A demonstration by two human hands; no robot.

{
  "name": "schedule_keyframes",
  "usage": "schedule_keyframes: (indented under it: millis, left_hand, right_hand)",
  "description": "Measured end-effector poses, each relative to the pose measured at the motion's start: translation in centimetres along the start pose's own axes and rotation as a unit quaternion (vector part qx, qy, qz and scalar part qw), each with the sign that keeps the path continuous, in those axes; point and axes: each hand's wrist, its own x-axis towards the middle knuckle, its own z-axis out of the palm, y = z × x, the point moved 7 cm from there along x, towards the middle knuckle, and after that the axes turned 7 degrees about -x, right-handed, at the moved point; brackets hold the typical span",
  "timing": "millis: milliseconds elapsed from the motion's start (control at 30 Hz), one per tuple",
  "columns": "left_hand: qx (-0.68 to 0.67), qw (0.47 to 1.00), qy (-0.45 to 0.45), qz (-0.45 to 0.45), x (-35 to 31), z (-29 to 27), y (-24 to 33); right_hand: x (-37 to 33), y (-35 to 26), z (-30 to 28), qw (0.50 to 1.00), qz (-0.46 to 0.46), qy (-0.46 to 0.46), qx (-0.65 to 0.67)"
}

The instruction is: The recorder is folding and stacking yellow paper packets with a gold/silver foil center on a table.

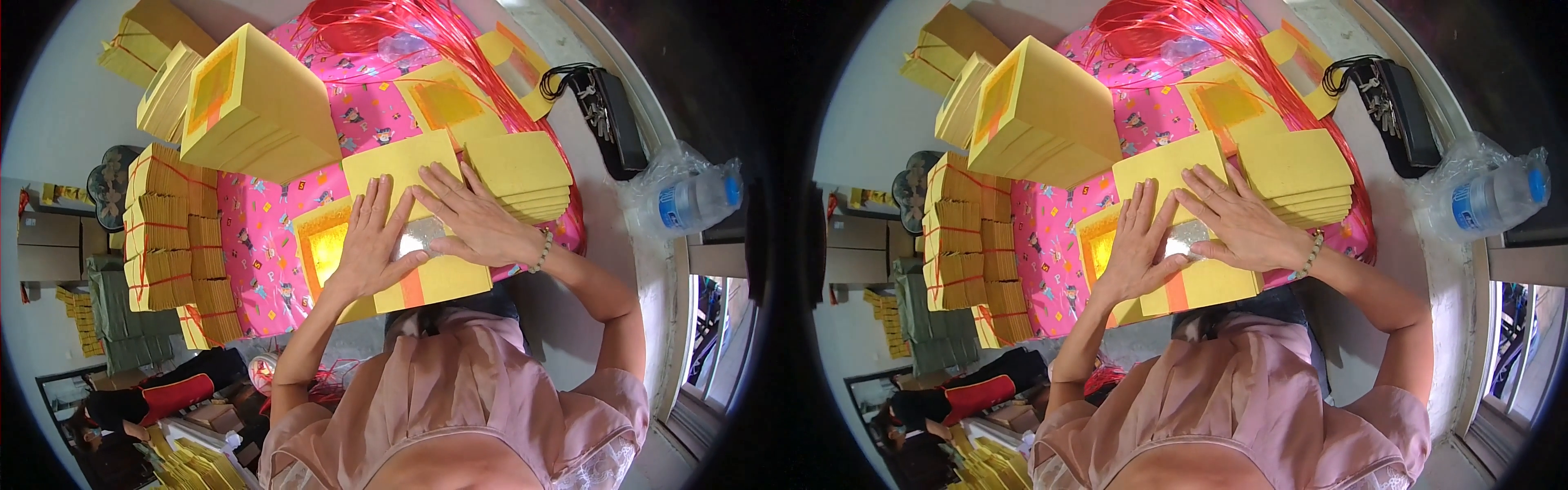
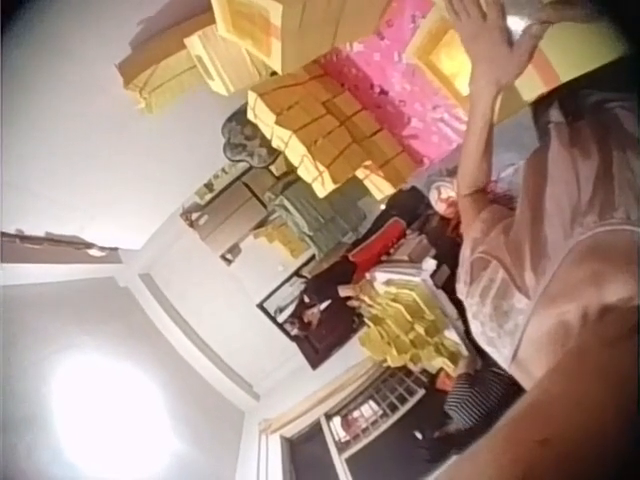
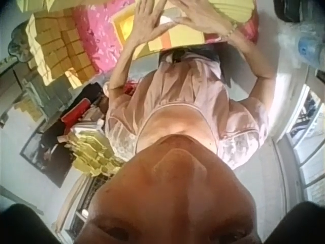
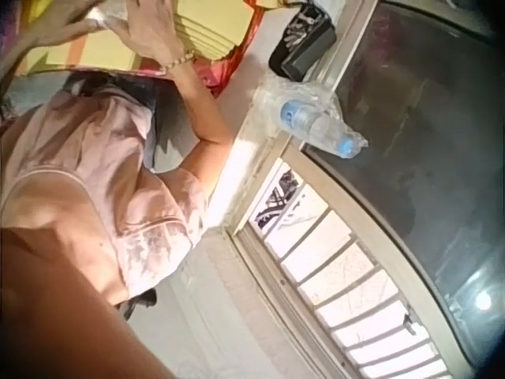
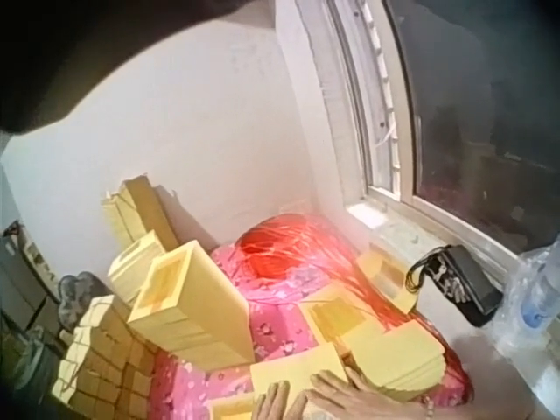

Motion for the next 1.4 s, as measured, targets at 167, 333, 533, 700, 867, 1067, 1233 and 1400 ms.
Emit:
schedule_keyframes:
  millis: [167, 333, 533, 700, 867, 1067, 1233, 1400]
  left_hand:
    - [-0.141, 0.987, 0.067, -0.031, 0.6, -2.5, -1.3]
    - [-0.109, 0.980, 0.162, -0.037, 3.7, -5.8, -3.5]
    - [-0.050, 0.994, 0.029, -0.092, 6.8, -3.5, -6.0]
    - [-0.093, 0.980, 0.155, -0.084, 5.5, -2.6, -8.0]
    - [-0.179, 0.958, 0.191, -0.113, 5.3, -2.0, -8.9]
    - [-0.220, 0.946, 0.211, -0.113, 5.0, -1.5, -9.6]
    - [-0.251, 0.929, 0.258, -0.092, 4.6, -2.1, -9.3]
    - [-0.174, 0.939, 0.286, -0.076, 3.1, -5.0, -6.6]
  right_hand:
    - [0.3, -0.4, -0.9, 0.999, 0.010, 0.017, -0.043]
    - [1.1, -0.3, -2.5, 0.985, -0.032, 0.122, -0.119]
    - [-0.8, -1.5, -5.0, 0.985, 0.090, 0.148, -0.014]
    - [-3.9, 0.7, -2.5, 0.929, 0.256, 0.066, 0.258]
    - [-4.1, 0.1, 0.1, 0.696, 0.335, 0.062, 0.632]
    - [-2.8, -0.7, 1.5, 0.506, 0.325, 0.118, 0.790]
    - [-0.2, 0.3, 1.5, 0.583, 0.368, 0.175, 0.703]
    - [0.2, 1.1, -0.4, 0.671, 0.313, 0.242, 0.628]
